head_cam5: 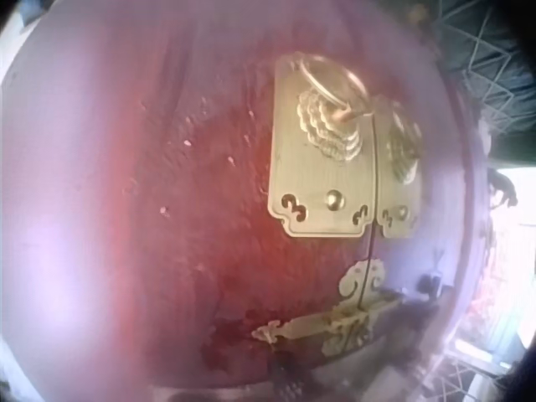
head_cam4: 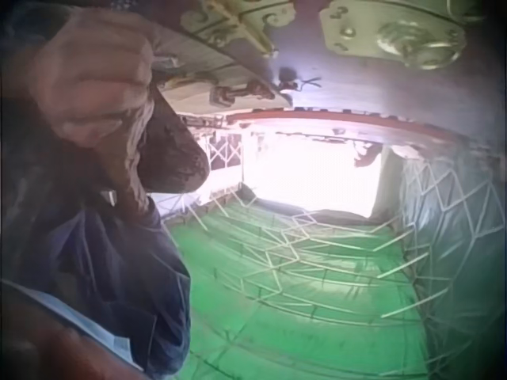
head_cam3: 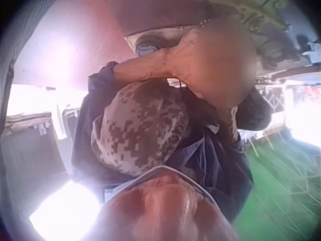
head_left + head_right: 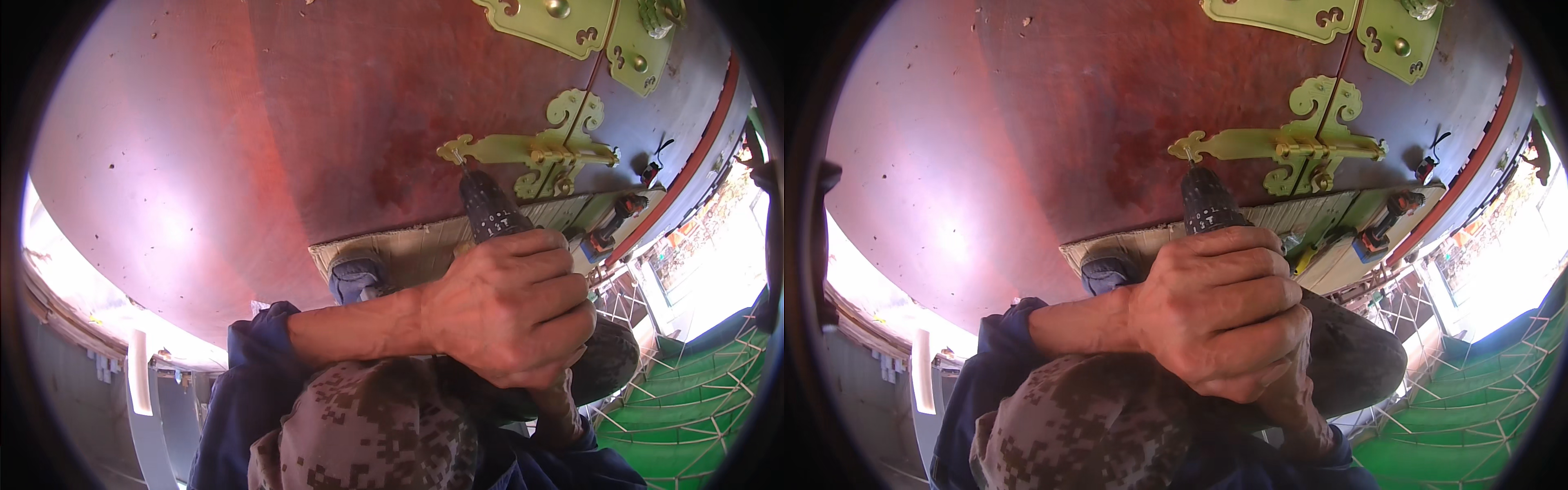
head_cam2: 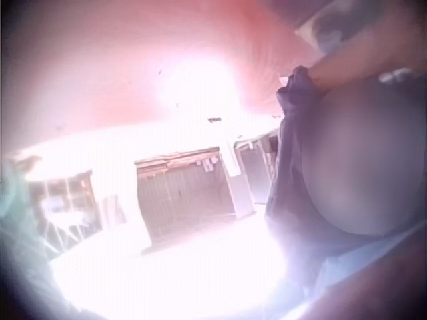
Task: The person installs a decorative brass door hinge onto a red wooden door using a cordless drill and screws. They position the hinge, drill pilot holes, and fasten the hinge with screws, then test the hinge movement.
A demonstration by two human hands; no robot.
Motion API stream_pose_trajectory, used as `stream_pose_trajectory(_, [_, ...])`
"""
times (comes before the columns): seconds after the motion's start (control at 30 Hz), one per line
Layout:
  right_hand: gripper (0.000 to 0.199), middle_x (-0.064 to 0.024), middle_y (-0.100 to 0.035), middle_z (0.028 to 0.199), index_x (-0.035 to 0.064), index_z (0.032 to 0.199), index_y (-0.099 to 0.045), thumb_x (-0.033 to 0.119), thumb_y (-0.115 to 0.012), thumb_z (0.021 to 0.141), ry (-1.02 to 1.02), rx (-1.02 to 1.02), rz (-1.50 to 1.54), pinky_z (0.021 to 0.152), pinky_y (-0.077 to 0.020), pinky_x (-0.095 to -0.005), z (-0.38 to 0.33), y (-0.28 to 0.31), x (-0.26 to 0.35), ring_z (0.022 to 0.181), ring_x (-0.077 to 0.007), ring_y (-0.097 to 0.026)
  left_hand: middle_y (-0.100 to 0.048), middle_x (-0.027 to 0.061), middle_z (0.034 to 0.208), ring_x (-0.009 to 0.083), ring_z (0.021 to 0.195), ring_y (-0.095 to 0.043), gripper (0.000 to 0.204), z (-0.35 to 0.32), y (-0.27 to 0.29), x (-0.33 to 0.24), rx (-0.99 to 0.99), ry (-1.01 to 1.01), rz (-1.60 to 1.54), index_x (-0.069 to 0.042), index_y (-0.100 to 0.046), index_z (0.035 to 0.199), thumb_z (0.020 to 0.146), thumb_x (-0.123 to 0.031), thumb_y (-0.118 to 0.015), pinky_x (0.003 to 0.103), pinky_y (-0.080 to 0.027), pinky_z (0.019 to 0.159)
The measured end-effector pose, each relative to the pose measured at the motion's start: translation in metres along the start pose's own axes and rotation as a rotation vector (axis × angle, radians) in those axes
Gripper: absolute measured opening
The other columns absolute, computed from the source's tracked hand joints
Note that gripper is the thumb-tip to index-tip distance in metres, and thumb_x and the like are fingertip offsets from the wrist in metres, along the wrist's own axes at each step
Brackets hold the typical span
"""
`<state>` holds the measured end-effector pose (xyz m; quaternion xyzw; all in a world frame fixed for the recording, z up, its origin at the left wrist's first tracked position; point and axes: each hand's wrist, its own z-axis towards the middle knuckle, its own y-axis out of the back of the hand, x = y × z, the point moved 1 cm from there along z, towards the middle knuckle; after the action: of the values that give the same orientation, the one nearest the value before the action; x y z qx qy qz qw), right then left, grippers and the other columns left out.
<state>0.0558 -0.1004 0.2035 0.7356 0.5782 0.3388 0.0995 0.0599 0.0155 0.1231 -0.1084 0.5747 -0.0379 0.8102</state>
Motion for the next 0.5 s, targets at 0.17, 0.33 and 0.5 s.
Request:
stream_pose_trajectory(0.17, [0.031, -0.0143, -0.070, 0.100, 0.0030, 0.114, -0.066, 0.011, -0.071, 0.085, -0.019, 0.030, 0.022, 0.077, -0.0583, -0.0380, 0.003, -0.002, -0.001, 0.085, -0.0299, -0.073, -0.060, 0.0131, 0.079, 0.0280, 0.067, -0.063, 0.029, 0.002, -0.001, 0.003, -0.075, -0.024, 0.018, 0.002, -0.065, 0.080, 0.063, -0.022, -0.066, 0.042, -0.056, 0.070])
stream_pose_trajectory(0.33, [0.029, -0.0140, -0.070, 0.099, 0.0028, 0.113, -0.065, 0.012, -0.069, 0.086, -0.030, 0.058, 0.035, 0.077, -0.0582, -0.0375, 0.004, -0.002, -0.002, 0.085, -0.0290, -0.072, -0.049, 0.0080, 0.069, 0.0243, 0.062, -0.053, 0.035, 0.003, -0.011, 0.003, -0.214, -0.031, 0.024, 0.001, -0.060, 0.074, 0.051, -0.025, -0.063, 0.038, -0.049, 0.066])
stream_pose_trajectory(0.5, [0.028, -0.0136, -0.070, 0.099, 0.0027, 0.112, -0.064, 0.013, -0.067, 0.087, -0.032, 0.085, 0.048, 0.078, -0.0581, -0.0370, 0.006, 0.000, -0.001, 0.084, -0.0282, -0.072, -0.048, 0.0082, 0.068, 0.0242, 0.061, -0.052, 0.038, 0.004, -0.011, 0.004, -0.233, -0.039, 0.033, 0.002, -0.060, 0.074, 0.049, -0.026, -0.061, 0.038, -0.049, 0.065])
